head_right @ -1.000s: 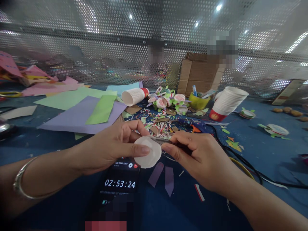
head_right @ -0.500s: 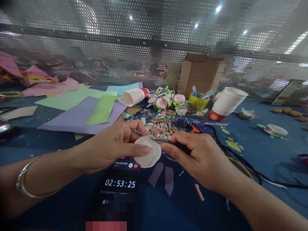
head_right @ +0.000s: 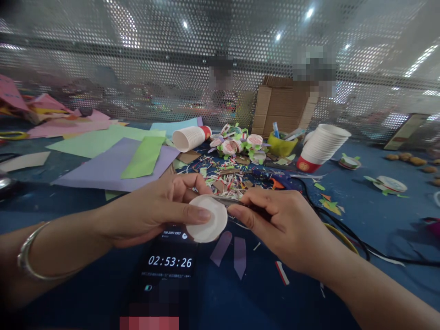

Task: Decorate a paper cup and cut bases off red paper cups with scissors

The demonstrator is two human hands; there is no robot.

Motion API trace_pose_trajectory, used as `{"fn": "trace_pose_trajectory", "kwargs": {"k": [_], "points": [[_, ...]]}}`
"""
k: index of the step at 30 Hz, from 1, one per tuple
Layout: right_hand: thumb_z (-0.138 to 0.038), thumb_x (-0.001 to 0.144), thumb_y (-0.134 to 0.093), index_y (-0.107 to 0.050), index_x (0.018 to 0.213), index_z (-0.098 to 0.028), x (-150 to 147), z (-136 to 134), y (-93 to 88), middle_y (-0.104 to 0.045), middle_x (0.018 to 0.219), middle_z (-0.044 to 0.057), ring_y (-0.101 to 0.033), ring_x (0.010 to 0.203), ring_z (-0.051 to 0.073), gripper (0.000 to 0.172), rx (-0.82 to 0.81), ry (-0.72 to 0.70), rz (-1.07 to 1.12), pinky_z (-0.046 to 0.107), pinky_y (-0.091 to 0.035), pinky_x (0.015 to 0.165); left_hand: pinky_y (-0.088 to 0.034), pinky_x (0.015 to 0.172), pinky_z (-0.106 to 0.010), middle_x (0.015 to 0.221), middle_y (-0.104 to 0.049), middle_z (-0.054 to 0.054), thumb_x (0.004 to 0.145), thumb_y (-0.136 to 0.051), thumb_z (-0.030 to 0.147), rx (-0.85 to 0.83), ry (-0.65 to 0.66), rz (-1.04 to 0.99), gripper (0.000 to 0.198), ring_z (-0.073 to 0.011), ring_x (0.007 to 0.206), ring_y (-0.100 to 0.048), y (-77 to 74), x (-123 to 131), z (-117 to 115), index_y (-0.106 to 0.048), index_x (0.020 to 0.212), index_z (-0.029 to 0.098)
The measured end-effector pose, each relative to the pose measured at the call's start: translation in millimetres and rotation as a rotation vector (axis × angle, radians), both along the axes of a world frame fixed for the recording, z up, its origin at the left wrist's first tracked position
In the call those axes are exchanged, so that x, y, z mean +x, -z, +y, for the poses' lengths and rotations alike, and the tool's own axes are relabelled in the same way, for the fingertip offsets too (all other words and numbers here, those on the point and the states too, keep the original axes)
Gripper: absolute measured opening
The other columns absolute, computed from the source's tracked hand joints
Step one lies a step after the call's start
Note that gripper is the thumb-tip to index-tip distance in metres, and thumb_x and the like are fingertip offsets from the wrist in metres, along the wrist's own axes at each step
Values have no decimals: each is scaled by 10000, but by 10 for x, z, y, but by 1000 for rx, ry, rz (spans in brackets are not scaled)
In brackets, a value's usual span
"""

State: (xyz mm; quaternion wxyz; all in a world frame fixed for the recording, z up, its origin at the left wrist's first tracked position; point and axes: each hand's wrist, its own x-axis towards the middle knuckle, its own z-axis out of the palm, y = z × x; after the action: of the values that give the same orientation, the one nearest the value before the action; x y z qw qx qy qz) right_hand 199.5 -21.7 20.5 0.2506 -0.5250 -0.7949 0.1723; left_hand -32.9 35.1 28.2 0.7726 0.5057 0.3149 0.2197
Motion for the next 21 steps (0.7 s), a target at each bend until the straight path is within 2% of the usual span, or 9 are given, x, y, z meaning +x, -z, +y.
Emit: {"fn": "trace_pose_trajectory", "kwargs": {"k": [6,15,21], "points": [[-524,1015,-489,-634,755,-194,-8,14,18,-560,609,-21,-482,539,112,444,-1,20,-1,270,-341,514,-484,539,-150,680,-700,17,697,-899,227,23,-15,24,411,-77,585,-637,17,-7,27,-552,903,151],[-520,1020,-477,-648,774,-202,-7,28,24,-564,595,-20,-490,531,117,437,14,12,-26,264,-350,513,-485,555,-175,682,-700,11,719,-883,315,126,-27,72,427,-81,585,-618,5,-14,29,-541,918,155],[-507,1010,-508,-628,744,-197,-5,25,23,-563,608,-22,-490,536,109,427,26,9,-6,256,-355,513,-472,565,-164,694,-697,9,719,-884,305,96,-25,51,411,-69,586,-609,11,-15,23,-552,906,152]]}}
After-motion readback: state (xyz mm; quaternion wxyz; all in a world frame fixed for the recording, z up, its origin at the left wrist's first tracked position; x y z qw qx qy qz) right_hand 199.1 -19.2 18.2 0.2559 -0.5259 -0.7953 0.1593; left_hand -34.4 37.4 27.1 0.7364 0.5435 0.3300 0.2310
